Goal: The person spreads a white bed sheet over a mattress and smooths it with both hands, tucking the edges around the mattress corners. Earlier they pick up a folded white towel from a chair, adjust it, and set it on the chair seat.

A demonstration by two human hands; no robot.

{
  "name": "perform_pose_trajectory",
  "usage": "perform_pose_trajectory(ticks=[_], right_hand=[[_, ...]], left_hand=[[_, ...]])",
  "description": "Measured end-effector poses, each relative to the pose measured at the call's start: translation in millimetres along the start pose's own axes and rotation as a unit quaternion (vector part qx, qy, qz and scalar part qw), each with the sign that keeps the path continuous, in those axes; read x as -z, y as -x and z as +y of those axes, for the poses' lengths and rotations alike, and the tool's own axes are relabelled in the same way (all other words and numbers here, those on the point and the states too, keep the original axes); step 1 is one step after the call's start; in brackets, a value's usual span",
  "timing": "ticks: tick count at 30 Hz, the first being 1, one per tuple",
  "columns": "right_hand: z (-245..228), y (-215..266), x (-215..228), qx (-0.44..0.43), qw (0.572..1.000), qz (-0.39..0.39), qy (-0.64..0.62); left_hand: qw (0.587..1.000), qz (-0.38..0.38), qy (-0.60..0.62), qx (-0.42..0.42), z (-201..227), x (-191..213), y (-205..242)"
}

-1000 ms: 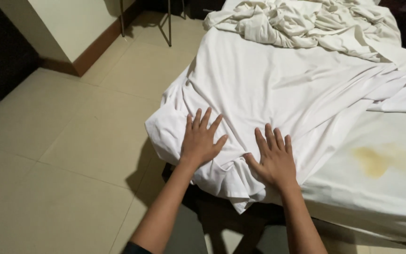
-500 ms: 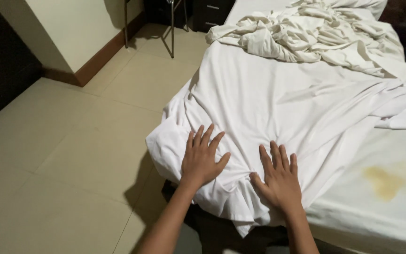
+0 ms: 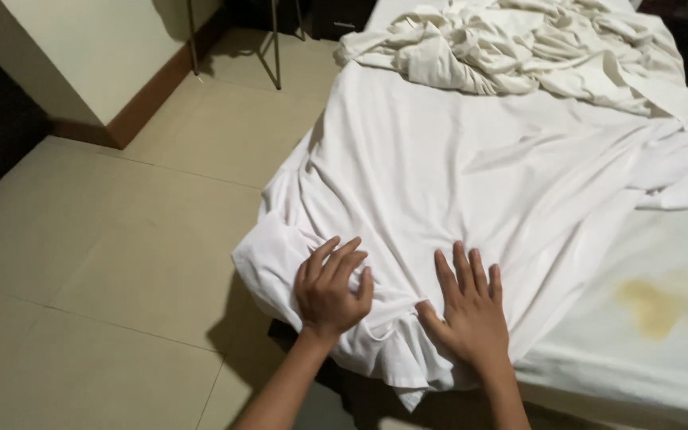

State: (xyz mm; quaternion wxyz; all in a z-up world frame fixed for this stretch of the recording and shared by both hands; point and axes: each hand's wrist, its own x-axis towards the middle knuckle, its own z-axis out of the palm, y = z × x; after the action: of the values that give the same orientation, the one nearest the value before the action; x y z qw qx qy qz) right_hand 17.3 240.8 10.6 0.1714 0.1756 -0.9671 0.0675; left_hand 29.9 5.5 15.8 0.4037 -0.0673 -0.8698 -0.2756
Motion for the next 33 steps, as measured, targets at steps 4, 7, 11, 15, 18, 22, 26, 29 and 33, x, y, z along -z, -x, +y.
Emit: perform_pose_trajectory(ticks=[4,7,11,15,18,22,26,29,33], right_hand=[[1.5,5.9,0.7,-0.005,1.0,-0.005,-0.003],[0.1,2.1,-1.8,0.009,1.0,0.005,-0.017],[2.7,4.6,-2.1,0.009,1.0,0.003,-0.007],[11.7,3.0,-5.1,0.036,0.999,0.016,-0.021],[25.8,7.1,-1.1,0.068,0.997,-0.028,-0.005],[61.4,3.5,29.0,0.094,0.986,-0.056,-0.128],[105.9,9.9,34.8,0.086,0.995,-0.034,-0.042],[130.9,8.0,18.7,0.088,0.996,-0.005,-0.028],[130.1,12.1,4.7,0.085,0.996,0.02,-0.007]], left_hand=[[0.997,0.044,0.038,-0.059,-4.4,-4.3,25.6],[0.989,0.056,0.024,-0.137,-6.7,-6.8,30.9],[0.995,0.05,0.038,-0.073,-4.5,-17.7,43.8],[0.997,-0.041,-0.017,-0.069,23.0,-9.5,39.2],[0.991,-0.111,-0.045,-0.06,45.4,-16.9,40.4],[0.986,-0.152,-0.02,-0.057,62.6,-28.1,26.7],[0.968,-0.229,-0.074,-0.066,89.5,-44.9,17.5],[0.959,-0.264,-0.086,-0.064,102.6,-68.2,11.8],[0.955,-0.259,-0.119,-0.087,104.6,-80.3,11.5]])
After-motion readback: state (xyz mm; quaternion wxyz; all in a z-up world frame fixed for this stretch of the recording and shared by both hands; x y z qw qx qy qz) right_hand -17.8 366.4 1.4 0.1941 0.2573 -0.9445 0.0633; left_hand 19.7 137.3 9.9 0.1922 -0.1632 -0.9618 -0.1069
